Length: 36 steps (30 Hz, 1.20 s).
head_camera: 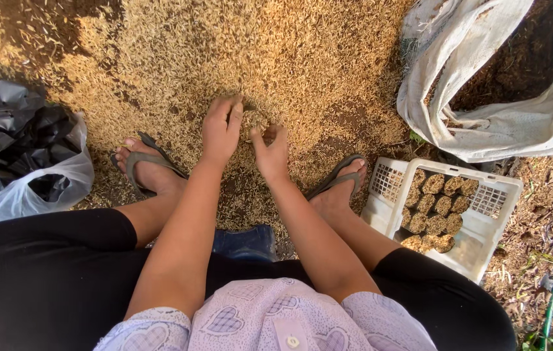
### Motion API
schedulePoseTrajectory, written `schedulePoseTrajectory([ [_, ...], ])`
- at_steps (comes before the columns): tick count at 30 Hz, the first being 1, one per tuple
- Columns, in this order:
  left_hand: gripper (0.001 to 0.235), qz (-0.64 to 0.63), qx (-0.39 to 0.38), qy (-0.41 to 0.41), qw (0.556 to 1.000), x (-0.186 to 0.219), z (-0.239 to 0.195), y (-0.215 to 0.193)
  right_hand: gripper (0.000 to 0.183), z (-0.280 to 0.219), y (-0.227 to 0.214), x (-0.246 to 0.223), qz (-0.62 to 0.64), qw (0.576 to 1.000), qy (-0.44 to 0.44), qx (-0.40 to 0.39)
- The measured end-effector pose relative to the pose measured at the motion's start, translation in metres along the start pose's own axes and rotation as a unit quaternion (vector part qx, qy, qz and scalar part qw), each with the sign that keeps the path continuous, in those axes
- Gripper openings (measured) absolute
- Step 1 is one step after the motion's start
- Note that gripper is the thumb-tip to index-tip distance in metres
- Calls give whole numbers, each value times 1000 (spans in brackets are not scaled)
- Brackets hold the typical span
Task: The person scoops a granular material from a pile on the ground into small black pouches, then places the filled pouches into a white plastic crate. The person repeats this process multiple times.
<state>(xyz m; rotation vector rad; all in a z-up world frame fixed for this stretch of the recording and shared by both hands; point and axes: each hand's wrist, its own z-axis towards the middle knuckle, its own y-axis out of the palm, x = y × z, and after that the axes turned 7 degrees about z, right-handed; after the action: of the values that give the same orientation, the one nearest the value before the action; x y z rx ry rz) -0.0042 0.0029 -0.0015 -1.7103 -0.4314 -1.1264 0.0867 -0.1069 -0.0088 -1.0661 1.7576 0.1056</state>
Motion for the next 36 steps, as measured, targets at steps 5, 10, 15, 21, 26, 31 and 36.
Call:
schedulePoseTrajectory([
  [5, 34, 121, -38, -118, 985, 11, -18, -12, 27, 17, -16, -21, -131, 980, -120, -87],
  [10, 26, 121, -24, 9, 992, 17, 4, -7, 31, 17, -37, -42, -186, 908, -374, -29],
  [15, 14, 52, -60, 42, 996, 9, 20, 9, 26, 4, -40, -43, -265, 886, -378, -37],
  [21, 10, -16, -89, -15, 996, 1, 13, 19, 25, 12, -25, -30, -397, 853, -334, -48],
  [26, 11, -35, -69, -17, 997, 5, 14, 18, 13, 50, -45, -12, -219, 926, -296, -89],
  [31, 24, 92, 52, 60, 993, 5, -14, 2, 61, 71, -59, 9, -289, 911, -292, 34],
  [36, 30, 186, 54, 32, 981, 0, -23, -4, 48, 86, -60, 15, -192, 969, -152, 5],
])
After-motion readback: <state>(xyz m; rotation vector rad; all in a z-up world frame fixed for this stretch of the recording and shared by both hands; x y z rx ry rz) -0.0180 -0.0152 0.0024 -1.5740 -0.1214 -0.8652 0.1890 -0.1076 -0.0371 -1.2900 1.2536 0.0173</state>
